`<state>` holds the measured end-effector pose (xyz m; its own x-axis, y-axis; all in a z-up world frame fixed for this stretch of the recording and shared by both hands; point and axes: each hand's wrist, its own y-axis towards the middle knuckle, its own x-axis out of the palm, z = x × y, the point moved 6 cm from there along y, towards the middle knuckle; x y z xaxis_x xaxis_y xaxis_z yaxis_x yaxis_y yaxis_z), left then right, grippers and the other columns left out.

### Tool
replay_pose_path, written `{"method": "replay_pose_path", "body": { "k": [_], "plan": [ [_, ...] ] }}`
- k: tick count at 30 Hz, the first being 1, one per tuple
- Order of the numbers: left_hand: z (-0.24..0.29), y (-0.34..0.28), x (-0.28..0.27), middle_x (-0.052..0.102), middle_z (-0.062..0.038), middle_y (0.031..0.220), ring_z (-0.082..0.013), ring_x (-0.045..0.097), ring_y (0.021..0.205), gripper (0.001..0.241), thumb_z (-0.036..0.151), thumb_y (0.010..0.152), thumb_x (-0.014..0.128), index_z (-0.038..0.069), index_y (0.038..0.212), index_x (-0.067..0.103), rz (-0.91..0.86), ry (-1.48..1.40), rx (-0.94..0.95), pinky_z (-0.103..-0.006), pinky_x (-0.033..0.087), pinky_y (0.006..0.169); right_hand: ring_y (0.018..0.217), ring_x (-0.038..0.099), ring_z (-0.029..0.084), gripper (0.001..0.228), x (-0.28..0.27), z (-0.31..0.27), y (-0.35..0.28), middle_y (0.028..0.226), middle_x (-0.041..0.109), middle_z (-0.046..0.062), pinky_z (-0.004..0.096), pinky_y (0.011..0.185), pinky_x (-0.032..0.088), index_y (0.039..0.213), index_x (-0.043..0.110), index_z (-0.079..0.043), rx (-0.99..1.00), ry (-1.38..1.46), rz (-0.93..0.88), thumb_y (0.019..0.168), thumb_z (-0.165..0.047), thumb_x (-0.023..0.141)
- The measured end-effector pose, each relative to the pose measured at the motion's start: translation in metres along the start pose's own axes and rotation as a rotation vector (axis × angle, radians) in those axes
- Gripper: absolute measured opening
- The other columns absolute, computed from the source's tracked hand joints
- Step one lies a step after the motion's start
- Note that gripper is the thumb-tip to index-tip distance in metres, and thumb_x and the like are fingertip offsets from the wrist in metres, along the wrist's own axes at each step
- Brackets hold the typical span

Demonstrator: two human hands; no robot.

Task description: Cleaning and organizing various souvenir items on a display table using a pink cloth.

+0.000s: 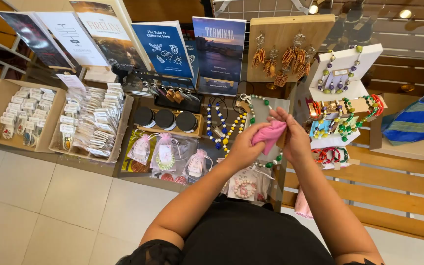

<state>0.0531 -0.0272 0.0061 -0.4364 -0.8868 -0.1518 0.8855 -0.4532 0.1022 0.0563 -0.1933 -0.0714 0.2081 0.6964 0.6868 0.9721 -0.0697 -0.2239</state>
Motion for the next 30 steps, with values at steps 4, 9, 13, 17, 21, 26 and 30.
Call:
{"method": "replay_pose_path", "body": {
  "k": [4, 9, 13, 17, 21, 26, 30],
  "plan": [
    [0.006, 0.003, -0.02, 0.068, -0.009, 0.115, -0.0153, 0.065, 0.097, 0.049, 0.002, 0.087, 0.058, 0.007, 0.135, 0.061, 0.095, -0.002, -0.061, -0.0288, 0.055, 0.085, 0.128, 0.061, 0.023, 0.042, -0.007, -0.008, 0.006, 0.14, 0.065, 0.014, 0.036, 0.111, 0.048, 0.148, 0.05, 0.002, -0.089, -0.248, -0.018, 0.11, -0.015, 0.049],
    [0.0, 0.001, -0.032, 0.067, -0.009, 0.121, -0.0114, 0.063, 0.099, 0.052, 0.001, 0.09, 0.056, 0.005, 0.142, 0.054, 0.139, -0.132, -0.064, -0.0254, 0.054, 0.085, 0.107, 0.068, 0.021, 0.039, 0.014, -0.017, -0.003, 0.13, 0.067, 0.011, 0.036, 0.096, 0.055, 0.145, 0.048, -0.002, -0.076, -0.284, -0.056, 0.108, -0.013, 0.048],
    [-0.014, 0.001, -0.033, 0.068, -0.01, 0.121, -0.0131, 0.064, 0.103, 0.052, 0.002, 0.092, 0.056, 0.005, 0.144, 0.053, 0.14, -0.111, -0.073, -0.0274, 0.054, 0.089, 0.095, 0.067, 0.019, 0.039, 0.028, -0.02, -0.011, 0.12, 0.069, 0.013, 0.034, 0.089, 0.056, 0.147, 0.045, -0.004, -0.056, -0.262, -0.109, 0.109, -0.013, 0.048],
    [-0.017, 0.001, -0.032, 0.066, -0.011, 0.128, -0.0162, 0.064, 0.112, 0.052, 0.004, 0.093, 0.058, 0.004, 0.144, 0.052, 0.1, -0.083, -0.053, -0.0294, 0.052, 0.097, 0.082, 0.062, 0.018, 0.04, 0.031, -0.016, -0.016, 0.097, 0.065, 0.009, 0.032, 0.079, 0.054, 0.15, 0.043, -0.003, -0.04, -0.242, -0.172, 0.113, -0.017, 0.045],
    [-0.023, 0.003, -0.032, 0.065, -0.012, 0.131, -0.0169, 0.063, 0.116, 0.052, 0.004, 0.094, 0.059, 0.003, 0.145, 0.051, 0.045, -0.079, -0.029, -0.03, 0.052, 0.1, 0.073, 0.06, 0.019, 0.042, 0.047, -0.018, -0.027, 0.085, 0.061, 0.008, 0.033, 0.072, 0.053, 0.152, 0.043, -0.004, -0.017, -0.266, -0.196, 0.112, -0.017, 0.041],
    [-0.053, 0.004, -0.025, 0.064, -0.011, 0.129, -0.0161, 0.063, 0.114, 0.052, 0.004, 0.094, 0.061, 0.004, 0.145, 0.051, 0.028, -0.229, -0.098, -0.0305, 0.053, 0.098, 0.069, 0.06, 0.019, 0.046, 0.05, -0.006, -0.035, 0.082, 0.062, 0.009, 0.032, 0.069, 0.052, 0.155, 0.04, -0.005, 0.083, -0.224, -0.26, 0.11, -0.014, 0.041],
    [-0.045, 0.003, -0.024, 0.064, -0.01, 0.125, -0.0158, 0.063, 0.109, 0.051, 0.002, 0.095, 0.061, 0.004, 0.146, 0.051, 0.063, -0.397, -0.159, -0.0303, 0.053, 0.093, 0.068, 0.058, 0.018, 0.047, 0.048, 0.004, -0.036, 0.082, 0.061, 0.009, 0.031, 0.069, 0.051, 0.156, 0.037, -0.006, 0.095, -0.294, -0.246, 0.11, -0.014, 0.041]
  ]
}}
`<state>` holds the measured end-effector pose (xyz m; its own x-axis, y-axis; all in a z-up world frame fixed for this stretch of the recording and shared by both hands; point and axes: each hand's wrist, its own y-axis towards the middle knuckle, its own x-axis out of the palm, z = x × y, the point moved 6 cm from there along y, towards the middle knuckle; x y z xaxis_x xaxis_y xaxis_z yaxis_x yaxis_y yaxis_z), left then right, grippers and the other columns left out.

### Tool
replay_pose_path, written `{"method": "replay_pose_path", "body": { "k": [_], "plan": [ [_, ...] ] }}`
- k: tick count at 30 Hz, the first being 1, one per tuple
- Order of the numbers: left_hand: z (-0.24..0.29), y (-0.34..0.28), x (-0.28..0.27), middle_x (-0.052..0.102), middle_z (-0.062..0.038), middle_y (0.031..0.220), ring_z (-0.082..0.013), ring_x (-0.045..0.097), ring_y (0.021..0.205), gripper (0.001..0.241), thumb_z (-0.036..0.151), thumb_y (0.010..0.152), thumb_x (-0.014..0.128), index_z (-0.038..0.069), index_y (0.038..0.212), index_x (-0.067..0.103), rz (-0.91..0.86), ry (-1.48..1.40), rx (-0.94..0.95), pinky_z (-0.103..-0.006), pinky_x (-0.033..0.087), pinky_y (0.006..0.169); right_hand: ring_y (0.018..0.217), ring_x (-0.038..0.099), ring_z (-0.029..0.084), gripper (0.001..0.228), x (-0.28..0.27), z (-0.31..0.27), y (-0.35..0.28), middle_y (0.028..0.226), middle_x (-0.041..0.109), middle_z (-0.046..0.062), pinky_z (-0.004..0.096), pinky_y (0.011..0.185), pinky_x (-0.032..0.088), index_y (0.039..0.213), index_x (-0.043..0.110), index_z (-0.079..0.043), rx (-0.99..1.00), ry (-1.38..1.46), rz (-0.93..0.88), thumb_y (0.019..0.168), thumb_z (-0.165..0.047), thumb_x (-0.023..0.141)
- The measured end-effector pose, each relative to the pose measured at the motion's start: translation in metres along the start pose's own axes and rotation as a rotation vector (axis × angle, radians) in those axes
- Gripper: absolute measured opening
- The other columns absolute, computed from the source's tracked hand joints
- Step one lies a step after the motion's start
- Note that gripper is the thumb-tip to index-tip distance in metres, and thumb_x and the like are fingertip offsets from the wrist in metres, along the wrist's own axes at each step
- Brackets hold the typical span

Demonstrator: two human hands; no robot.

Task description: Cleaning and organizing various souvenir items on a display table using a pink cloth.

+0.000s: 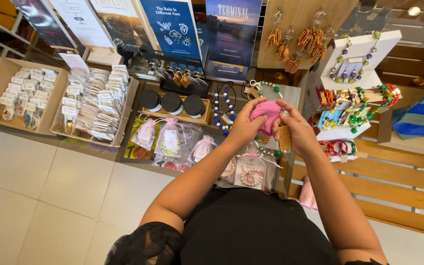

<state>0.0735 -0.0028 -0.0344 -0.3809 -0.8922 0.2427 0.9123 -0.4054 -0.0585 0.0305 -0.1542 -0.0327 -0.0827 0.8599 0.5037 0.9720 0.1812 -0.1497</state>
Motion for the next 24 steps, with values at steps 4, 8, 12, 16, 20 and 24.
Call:
{"method": "replay_pose_path", "body": {
  "k": [4, 8, 12, 16, 20, 24],
  "plan": [
    [0.001, -0.001, -0.002, 0.063, -0.011, 0.13, -0.0147, 0.062, 0.116, 0.05, 0.0, 0.096, 0.061, 0.002, 0.145, 0.052, -0.007, 0.123, 0.13, -0.0279, 0.051, 0.099, 0.065, 0.057, 0.017, 0.048, 0.003, 0.001, -0.002, 0.081, 0.062, 0.009, 0.029, 0.065, 0.05, 0.156, 0.035, -0.008, 0.009, -0.026, 0.042, 0.108, -0.015, 0.04],
    [-0.024, 0.0, -0.011, 0.064, -0.01, 0.127, -0.0129, 0.062, 0.111, 0.051, -0.001, 0.096, 0.059, 0.003, 0.146, 0.051, 0.006, -0.017, 0.065, -0.0265, 0.053, 0.096, 0.067, 0.059, 0.016, 0.04, -0.007, 0.007, -0.006, 0.084, 0.063, 0.008, 0.028, 0.066, 0.051, 0.147, 0.048, -0.002, -0.005, -0.152, 0.102, 0.11, -0.016, 0.039],
    [-0.017, -0.007, -0.012, 0.064, -0.011, 0.121, -0.013, 0.06, 0.096, 0.059, -0.005, 0.092, 0.055, 0.009, 0.15, 0.051, 0.021, 0.065, 0.004, -0.0266, 0.053, 0.085, 0.069, 0.06, 0.017, 0.031, -0.027, 0.016, -0.005, 0.087, 0.064, 0.009, 0.029, 0.068, 0.052, 0.131, 0.056, 0.004, -0.037, -0.14, 0.109, 0.112, -0.016, 0.04],
    [-0.031, -0.009, -0.004, 0.066, -0.009, 0.121, -0.0123, 0.062, 0.094, 0.058, -0.005, 0.091, 0.052, 0.012, 0.147, 0.055, -0.051, 0.109, -0.081, -0.0268, 0.053, 0.081, 0.071, 0.061, 0.017, 0.03, -0.025, 0.011, -0.006, 0.09, 0.065, 0.009, 0.029, 0.069, 0.051, 0.129, 0.057, 0.003, -0.056, -0.141, 0.127, 0.111, -0.015, 0.041],
    [-0.055, -0.003, -0.002, 0.072, -0.009, 0.115, -0.0137, 0.069, 0.103, 0.037, -0.002, 0.096, 0.046, 0.0, 0.128, 0.065, -0.128, 0.079, -0.117, -0.0279, 0.056, 0.088, 0.076, 0.062, 0.018, 0.028, -0.021, 0.01, -0.006, 0.093, 0.063, 0.008, 0.029, 0.073, 0.052, 0.126, 0.059, 0.003, -0.037, -0.084, 0.12, 0.11, -0.014, 0.043],
    [-0.044, 0.003, 0.008, 0.072, -0.009, 0.1, -0.0207, 0.076, 0.086, 0.026, 0.006, 0.1, 0.042, -0.001, 0.113, 0.064, -0.311, -0.32, -0.1, -0.0337, 0.061, 0.082, 0.073, 0.061, 0.02, 0.026, -0.012, 0.007, -0.008, 0.091, 0.063, 0.009, 0.031, 0.071, 0.053, 0.121, 0.061, 0.003, 0.015, 0.027, -0.012, 0.108, -0.011, 0.045]
  ]
}}
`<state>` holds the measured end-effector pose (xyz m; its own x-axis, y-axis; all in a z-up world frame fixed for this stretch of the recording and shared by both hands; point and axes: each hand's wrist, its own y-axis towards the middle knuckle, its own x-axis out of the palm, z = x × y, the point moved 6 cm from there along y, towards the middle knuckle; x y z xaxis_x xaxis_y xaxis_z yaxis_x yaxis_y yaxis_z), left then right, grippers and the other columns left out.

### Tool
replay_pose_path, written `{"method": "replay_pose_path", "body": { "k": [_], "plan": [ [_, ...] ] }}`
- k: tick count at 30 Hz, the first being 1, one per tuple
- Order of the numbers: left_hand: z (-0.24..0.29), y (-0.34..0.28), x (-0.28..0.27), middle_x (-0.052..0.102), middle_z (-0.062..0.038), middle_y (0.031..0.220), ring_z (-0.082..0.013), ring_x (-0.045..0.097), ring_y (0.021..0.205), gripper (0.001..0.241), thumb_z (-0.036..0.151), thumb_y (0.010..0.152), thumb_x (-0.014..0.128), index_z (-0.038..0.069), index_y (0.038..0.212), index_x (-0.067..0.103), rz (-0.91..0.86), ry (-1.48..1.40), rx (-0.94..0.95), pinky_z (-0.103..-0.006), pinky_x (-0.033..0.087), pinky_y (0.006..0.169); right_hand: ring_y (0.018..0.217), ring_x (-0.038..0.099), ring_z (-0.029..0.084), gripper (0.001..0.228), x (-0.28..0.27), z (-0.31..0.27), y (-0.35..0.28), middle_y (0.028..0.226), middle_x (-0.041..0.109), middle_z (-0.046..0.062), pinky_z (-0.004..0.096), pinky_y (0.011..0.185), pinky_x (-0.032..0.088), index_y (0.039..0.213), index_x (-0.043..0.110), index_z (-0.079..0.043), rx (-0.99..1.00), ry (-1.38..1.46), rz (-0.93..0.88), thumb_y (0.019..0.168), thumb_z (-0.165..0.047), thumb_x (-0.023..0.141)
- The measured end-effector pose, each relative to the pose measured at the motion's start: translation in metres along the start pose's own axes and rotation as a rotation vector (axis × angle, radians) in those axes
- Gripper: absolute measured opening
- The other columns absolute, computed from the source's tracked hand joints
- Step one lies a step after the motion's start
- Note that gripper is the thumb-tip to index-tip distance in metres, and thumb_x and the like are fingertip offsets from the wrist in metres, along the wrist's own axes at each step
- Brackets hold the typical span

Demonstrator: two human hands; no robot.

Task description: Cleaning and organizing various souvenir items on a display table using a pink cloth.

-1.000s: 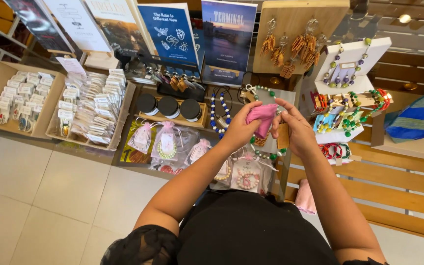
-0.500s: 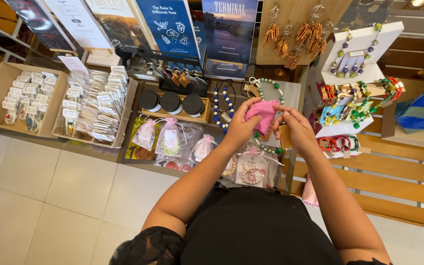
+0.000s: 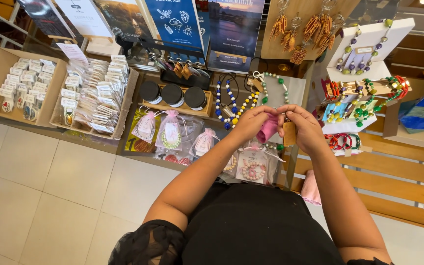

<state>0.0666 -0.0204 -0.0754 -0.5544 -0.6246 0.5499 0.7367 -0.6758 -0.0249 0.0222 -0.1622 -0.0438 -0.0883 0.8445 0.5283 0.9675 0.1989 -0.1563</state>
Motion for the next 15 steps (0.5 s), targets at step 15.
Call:
{"method": "replay_pose_path", "body": {
  "k": [15],
  "plan": [
    [0.071, -0.003, 0.02, 0.068, -0.013, 0.117, -0.0226, 0.068, 0.105, 0.023, 0.027, 0.099, 0.071, 0.005, 0.104, 0.076, 0.31, 0.933, 0.336, -0.0349, 0.055, 0.09, 0.089, 0.066, 0.019, 0.018, -0.01, 0.005, 0.002, 0.108, 0.071, 0.015, 0.028, 0.06, 0.032, 0.124, 0.046, -0.008, -0.01, -0.324, 0.18, 0.114, -0.023, 0.045]
  ]
}}
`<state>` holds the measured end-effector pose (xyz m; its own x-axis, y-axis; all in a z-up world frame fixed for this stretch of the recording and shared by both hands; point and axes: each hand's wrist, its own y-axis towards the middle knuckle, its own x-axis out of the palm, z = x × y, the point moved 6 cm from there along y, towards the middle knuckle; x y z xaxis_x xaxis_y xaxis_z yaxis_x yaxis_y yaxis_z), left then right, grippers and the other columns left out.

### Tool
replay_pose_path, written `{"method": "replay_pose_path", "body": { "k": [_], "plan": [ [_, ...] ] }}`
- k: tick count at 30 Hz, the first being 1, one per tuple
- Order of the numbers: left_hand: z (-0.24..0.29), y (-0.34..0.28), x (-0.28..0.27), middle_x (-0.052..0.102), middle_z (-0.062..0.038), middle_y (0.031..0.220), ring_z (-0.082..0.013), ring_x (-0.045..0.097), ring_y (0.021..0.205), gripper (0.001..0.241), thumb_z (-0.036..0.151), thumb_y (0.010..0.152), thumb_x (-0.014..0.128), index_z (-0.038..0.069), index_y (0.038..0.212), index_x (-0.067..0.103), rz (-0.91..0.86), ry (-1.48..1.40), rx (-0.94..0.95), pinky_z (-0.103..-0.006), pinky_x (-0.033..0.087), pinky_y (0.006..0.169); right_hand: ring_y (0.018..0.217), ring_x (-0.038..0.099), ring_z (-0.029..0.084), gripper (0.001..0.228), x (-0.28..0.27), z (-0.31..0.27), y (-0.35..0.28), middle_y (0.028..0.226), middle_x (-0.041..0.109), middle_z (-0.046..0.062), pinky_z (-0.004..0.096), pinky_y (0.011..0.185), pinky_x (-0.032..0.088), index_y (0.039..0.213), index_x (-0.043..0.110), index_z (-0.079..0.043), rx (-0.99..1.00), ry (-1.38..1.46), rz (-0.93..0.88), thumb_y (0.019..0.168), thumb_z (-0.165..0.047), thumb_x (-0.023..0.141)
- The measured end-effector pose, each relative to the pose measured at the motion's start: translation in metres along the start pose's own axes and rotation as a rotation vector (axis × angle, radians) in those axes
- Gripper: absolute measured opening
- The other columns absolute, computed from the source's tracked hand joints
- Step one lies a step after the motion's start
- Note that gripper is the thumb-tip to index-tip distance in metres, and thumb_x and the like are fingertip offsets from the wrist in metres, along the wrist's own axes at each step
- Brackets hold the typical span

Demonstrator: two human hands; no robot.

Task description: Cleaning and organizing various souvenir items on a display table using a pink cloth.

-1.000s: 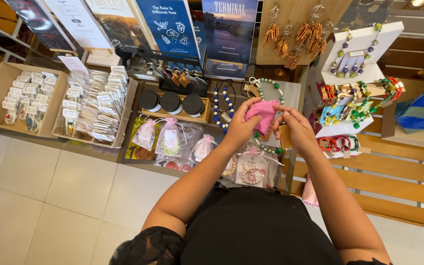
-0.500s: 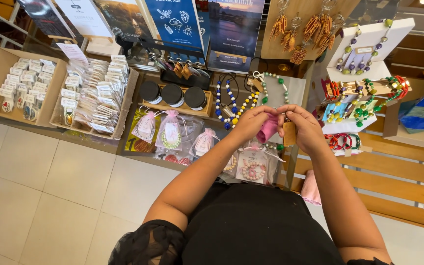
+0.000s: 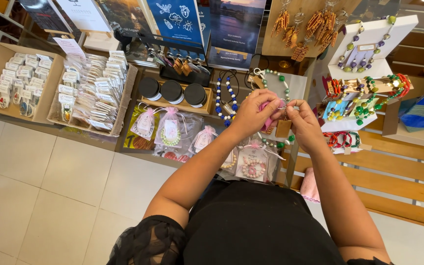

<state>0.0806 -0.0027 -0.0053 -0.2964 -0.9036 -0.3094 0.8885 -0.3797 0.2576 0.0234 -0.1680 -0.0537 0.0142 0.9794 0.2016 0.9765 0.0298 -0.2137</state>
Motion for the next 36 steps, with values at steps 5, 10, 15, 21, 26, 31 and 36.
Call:
{"method": "replay_pose_path", "body": {
  "k": [5, 10, 15, 21, 26, 31, 36],
  "plan": [
    [0.035, 0.002, -0.012, 0.066, -0.013, 0.12, -0.0269, 0.069, 0.107, 0.019, 0.024, 0.098, 0.069, 0.008, 0.107, 0.074, 0.014, 0.021, 0.055, -0.0363, 0.056, 0.093, 0.112, 0.064, 0.02, 0.029, 0.008, -0.01, -0.006, 0.114, 0.069, 0.011, 0.034, 0.099, 0.05, 0.127, 0.059, -0.004, -0.039, 0.246, -0.13, 0.113, -0.025, 0.046],
    [0.056, 0.004, -0.018, 0.065, -0.013, 0.121, -0.0304, 0.067, 0.109, 0.014, 0.02, 0.097, 0.072, 0.009, 0.104, 0.075, -0.006, 0.13, 0.184, -0.0387, 0.055, 0.095, 0.112, 0.063, 0.02, 0.034, 0.002, -0.003, -0.003, 0.112, 0.069, 0.008, 0.039, 0.1, 0.049, 0.127, 0.064, -0.003, 0.076, 0.317, -0.164, 0.111, -0.027, 0.047],
    [0.056, 0.003, -0.016, 0.063, -0.013, 0.13, -0.0317, 0.067, 0.116, 0.012, 0.012, 0.092, 0.07, 0.011, 0.104, 0.075, -0.043, 0.094, 0.293, -0.0383, 0.055, 0.101, 0.109, 0.064, 0.023, 0.029, -0.003, 0.012, -0.001, 0.107, 0.07, 0.008, 0.043, 0.102, 0.049, 0.121, 0.066, -0.001, 0.211, 0.49, -0.277, 0.107, -0.025, 0.059],
    [0.06, 0.001, -0.015, 0.063, -0.014, 0.132, -0.031, 0.066, 0.119, 0.01, 0.01, 0.096, 0.07, 0.011, 0.104, 0.075, -0.074, 0.06, 0.266, -0.0383, 0.054, 0.102, 0.111, 0.064, 0.023, 0.02, 0.002, 0.017, 0.0, 0.107, 0.069, 0.006, 0.041, 0.106, 0.048, 0.114, 0.066, -0.002, 0.22, 0.552, -0.337, 0.104, -0.018, 0.067],
    [0.061, 0.001, -0.028, 0.065, -0.012, 0.132, -0.0312, 0.065, 0.125, 0.026, 0.014, 0.098, 0.072, 0.012, 0.123, 0.067, -0.003, 0.045, 0.235, -0.039, 0.053, 0.108, 0.1, 0.068, 0.019, 0.011, 0.007, -0.01, 0.003, 0.098, 0.069, 0.005, 0.035, 0.096, 0.054, 0.108, 0.068, -0.005, 0.061, 0.456, -0.159, 0.102, -0.014, 0.068],
    [0.069, -0.002, -0.041, 0.061, -0.016, 0.139, -0.0341, 0.062, 0.13, 0.056, 0.013, 0.096, 0.073, 0.01, 0.147, 0.05, 0.085, 0.064, 0.105, -0.0407, 0.049, 0.111, 0.09, 0.064, 0.011, 0.009, -0.021, -0.014, 0.005, 0.099, 0.072, 0.004, 0.028, 0.083, 0.05, 0.107, 0.07, -0.003, -0.148, -0.094, 0.133, 0.104, -0.012, 0.072],
    [0.081, -0.008, -0.035, 0.059, -0.015, 0.143, -0.0334, 0.059, 0.136, 0.066, 0.004, 0.088, 0.07, 0.012, 0.149, 0.047, 0.14, 0.094, 0.246, -0.0409, 0.047, 0.119, 0.088, 0.068, 0.013, 0.007, -0.028, -0.007, 0.01, 0.096, 0.07, 0.004, 0.036, 0.082, 0.06, 0.102, 0.067, -0.005, -0.123, 0.205, 0.089, 0.104, -0.011, 0.069]
  ]
}}
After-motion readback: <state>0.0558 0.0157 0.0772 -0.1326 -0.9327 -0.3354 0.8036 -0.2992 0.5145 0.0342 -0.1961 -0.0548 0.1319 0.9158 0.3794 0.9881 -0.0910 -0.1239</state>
